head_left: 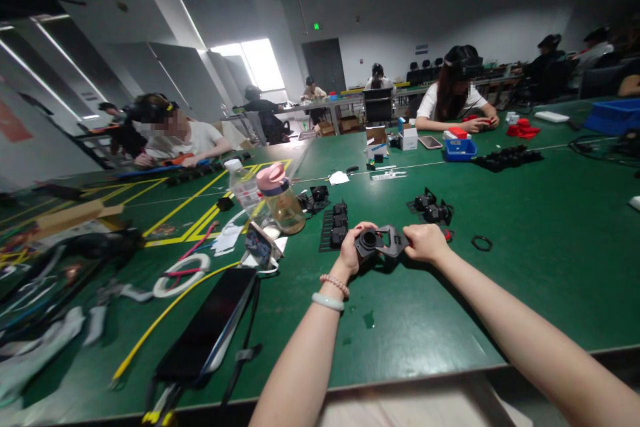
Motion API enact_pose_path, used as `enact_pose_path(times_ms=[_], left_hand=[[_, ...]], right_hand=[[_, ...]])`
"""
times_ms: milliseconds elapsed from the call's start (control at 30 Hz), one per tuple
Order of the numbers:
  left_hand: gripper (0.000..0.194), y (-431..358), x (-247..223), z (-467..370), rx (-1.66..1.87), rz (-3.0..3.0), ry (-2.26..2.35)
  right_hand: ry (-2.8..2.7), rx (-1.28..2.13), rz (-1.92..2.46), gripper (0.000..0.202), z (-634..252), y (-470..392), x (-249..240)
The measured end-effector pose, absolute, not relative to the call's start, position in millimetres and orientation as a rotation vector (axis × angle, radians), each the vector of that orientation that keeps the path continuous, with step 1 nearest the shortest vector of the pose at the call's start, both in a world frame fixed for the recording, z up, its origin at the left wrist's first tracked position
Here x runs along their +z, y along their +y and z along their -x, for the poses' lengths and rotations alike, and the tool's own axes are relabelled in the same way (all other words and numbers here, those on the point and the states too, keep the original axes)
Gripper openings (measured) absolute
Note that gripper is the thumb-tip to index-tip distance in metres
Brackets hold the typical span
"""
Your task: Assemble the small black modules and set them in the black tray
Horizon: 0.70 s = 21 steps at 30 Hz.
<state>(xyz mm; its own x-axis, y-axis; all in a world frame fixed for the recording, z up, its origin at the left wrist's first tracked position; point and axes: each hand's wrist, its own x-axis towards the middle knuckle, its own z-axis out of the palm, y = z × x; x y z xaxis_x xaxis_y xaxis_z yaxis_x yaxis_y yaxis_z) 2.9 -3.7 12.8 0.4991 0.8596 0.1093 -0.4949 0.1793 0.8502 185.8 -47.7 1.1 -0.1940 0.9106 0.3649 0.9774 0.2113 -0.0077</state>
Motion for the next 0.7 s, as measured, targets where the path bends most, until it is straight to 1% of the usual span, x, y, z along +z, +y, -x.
enact_pose_path(times_ms=[300, 700], left_hand=[[0.025, -5.1, 15.4, -5.6, 0.955, -1.022, 0.491], [0.027, -5.3, 14.6, -10.7, 1.026, -0.930, 0.626]], right_hand=[[-2.264, -0.296, 1.700, 0.021, -190.6, -48.7, 3.4], [-2.272, -0.217, 1.800, 0.026, -187.9, -54.4, 12.2]])
